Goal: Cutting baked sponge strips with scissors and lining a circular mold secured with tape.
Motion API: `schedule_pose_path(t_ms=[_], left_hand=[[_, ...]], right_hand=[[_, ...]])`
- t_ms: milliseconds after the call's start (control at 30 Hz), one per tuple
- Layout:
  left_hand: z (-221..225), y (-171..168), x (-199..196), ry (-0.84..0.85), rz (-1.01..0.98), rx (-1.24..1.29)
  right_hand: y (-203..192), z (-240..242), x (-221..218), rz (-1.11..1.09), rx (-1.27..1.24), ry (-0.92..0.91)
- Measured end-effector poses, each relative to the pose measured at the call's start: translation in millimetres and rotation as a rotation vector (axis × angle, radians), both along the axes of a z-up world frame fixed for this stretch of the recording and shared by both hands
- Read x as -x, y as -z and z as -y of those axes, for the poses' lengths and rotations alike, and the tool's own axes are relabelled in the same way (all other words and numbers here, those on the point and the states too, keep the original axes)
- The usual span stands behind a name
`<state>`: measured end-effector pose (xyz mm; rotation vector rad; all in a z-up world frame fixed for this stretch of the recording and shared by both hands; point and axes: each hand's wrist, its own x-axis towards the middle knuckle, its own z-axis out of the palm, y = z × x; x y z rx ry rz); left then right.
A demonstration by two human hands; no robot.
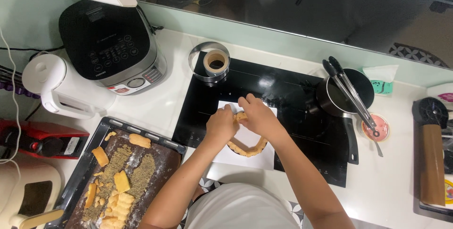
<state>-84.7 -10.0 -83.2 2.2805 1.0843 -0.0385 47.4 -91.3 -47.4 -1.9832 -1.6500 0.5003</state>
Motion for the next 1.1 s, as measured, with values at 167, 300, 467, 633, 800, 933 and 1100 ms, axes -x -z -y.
schedule_pose_path(t_ms=[167,300,467,633,800,933,1100], left_hand=[[0,5,-1,-0.016,-0.031,0.014],[1,10,-1,-0.024,-0.027,0.023],[1,8,1,-0.035,-0.031,0.039],[6,-24,16,-0.036,0.22,-0.058],[5,-17,17,-0.031,0.309,-0.07],[-10,-41,32,0.038,0.38,0.036],[-29,-83,58,0.613,0.541,0.065]], right_hand=[[13,-8,3,0.269,0.03,-0.085],[36,-12,-1,0.348,0.075,-0.097],[26,-11,-3,0.284,0.04,-0.128],[-6,0,-13,0.129,-0.029,-0.181],[-4,7,-15,0.066,-0.041,-0.189],[-12,22,-1,0.136,-0.204,-0.125],[-43,62,38,0.122,-0.155,-0.081]])
